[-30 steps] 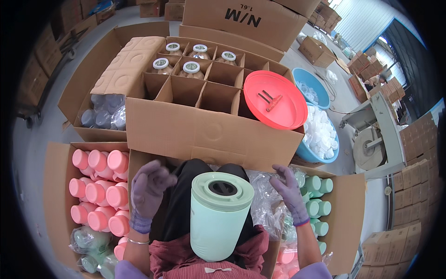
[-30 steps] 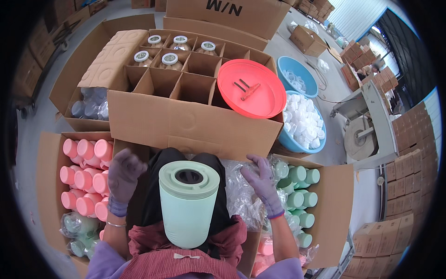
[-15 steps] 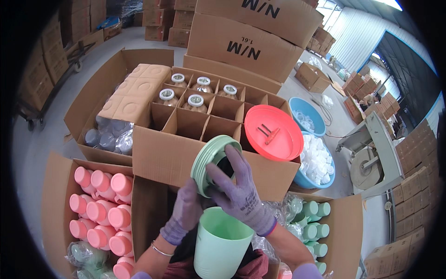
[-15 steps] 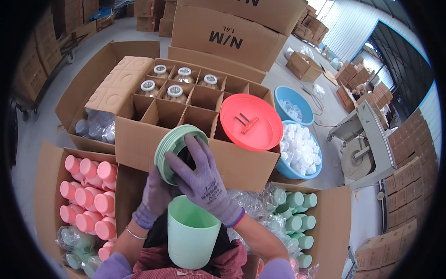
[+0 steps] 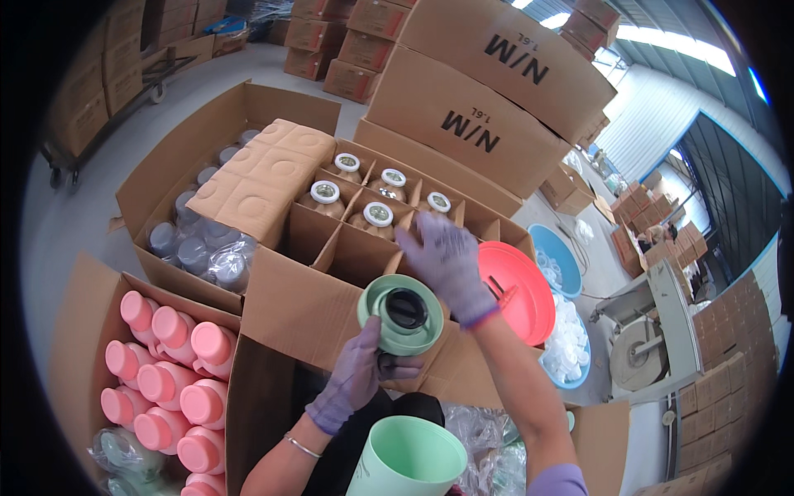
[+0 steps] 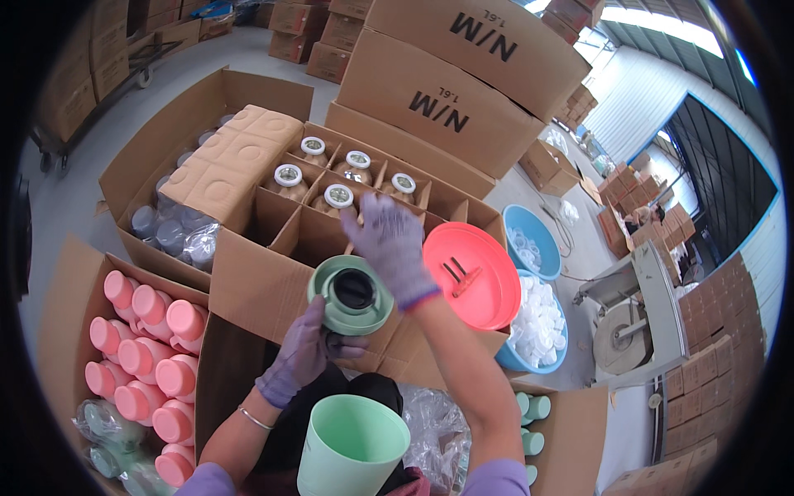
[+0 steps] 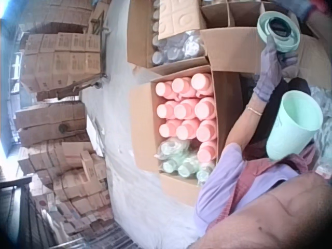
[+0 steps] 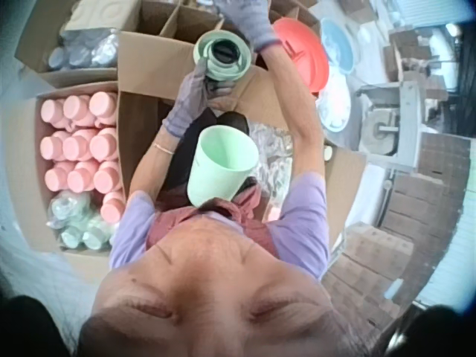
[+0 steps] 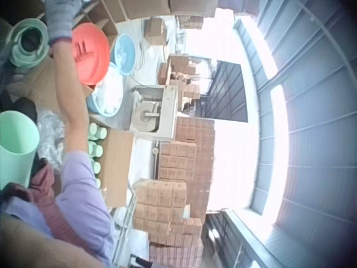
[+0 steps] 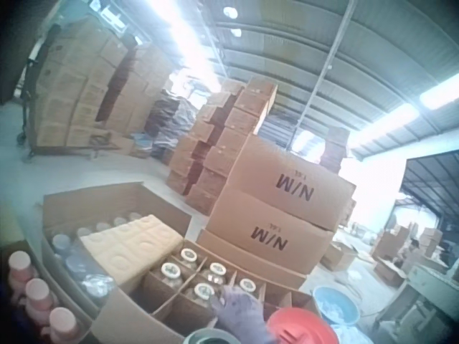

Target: The person assembles thermos bottles by inserting glass liners into plastic sleeves, screwing on lids, and wrapping each unit in bubble wrap. They handle pink and mint green bottles, placing finished units into a cardboard box.

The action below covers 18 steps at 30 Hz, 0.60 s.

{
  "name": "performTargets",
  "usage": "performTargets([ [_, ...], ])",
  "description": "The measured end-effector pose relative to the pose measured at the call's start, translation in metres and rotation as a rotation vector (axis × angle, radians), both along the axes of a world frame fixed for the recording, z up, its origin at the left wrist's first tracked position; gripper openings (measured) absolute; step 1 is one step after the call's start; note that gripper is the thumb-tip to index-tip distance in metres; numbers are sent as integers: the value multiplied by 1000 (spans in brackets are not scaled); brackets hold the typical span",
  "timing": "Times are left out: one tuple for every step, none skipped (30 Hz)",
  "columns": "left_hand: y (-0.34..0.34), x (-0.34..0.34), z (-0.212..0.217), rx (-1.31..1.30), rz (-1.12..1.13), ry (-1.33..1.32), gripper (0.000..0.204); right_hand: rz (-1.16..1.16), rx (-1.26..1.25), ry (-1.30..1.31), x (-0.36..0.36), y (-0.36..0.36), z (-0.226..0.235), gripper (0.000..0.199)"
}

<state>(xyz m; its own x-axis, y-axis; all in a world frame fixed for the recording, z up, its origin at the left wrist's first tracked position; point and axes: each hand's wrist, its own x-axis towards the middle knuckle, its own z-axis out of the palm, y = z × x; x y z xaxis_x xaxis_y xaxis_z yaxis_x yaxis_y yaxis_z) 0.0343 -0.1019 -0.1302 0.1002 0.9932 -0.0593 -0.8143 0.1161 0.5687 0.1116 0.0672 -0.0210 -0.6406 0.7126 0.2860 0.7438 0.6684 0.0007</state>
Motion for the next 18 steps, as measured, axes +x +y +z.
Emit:
performTargets([
  [9, 5, -3, -21, 16, 18, 60, 0, -32, 84, -8, 36, -9, 36],
  [16, 11, -4, -20, -20, -17, 57, 46, -50, 62, -10, 69, -20, 38],
  [19, 15, -6, 29, 6, -70, 57, 107, -77, 56, -19, 100, -39, 40],
  [16, 16, -6, 76, 44, -117, 57, 181, -107, 53, -34, 117, -55, 44],
  [12, 16, -10, 120, 85, -163, 58, 129, -173, -8, -47, 121, -67, 50],
  [8, 16, -17, 152, 61, -246, 60, 68, -237, -70, -57, 122, -77, 55],
  [5, 17, -18, 144, 88, -241, 61, 2, -298, -132, -63, 124, -84, 62],
  [-1, 19, -15, 135, 116, -239, 62, -32, -313, -135, -70, 126, -85, 73],
  [-5, 22, -14, 127, 138, -238, 64, -26, -331, -81, -67, 126, -85, 74],
  [-10, 20, -21, 76, 127, -233, 67, -26, -348, -26, -59, 125, -83, 75],
  [-16, 13, -18, 53, 190, -149, 67, -13, -355, 32, -59, 125, -76, 77],
  [-22, 8, -11, 35, 249, -63, 67, -35, -277, 108, -58, 125, -62, 80],
  [-28, 3, -4, 18, 308, 20, 67, -34, -263, 204, -51, 128, -43, 78],
  [-29, -9, 3, 61, 347, 67, 68, 18, -175, 277, -55, 123, -25, 78],
  [-23, -17, 13, 75, 367, 81, 69, 50, -85, 343, -48, 114, -6, 77],
  [-12, -25, 26, 90, 388, 95, 70, 88, 10, 354, -37, 101, 11, 74],
  [-5, -36, 37, 100, 426, 120, 71, 142, 98, 375, -32, 75, 33, 70],
  [4, -43, 45, 77, 427, 108, 73, 194, 198, 390, -25, 48, 57, 66],
])
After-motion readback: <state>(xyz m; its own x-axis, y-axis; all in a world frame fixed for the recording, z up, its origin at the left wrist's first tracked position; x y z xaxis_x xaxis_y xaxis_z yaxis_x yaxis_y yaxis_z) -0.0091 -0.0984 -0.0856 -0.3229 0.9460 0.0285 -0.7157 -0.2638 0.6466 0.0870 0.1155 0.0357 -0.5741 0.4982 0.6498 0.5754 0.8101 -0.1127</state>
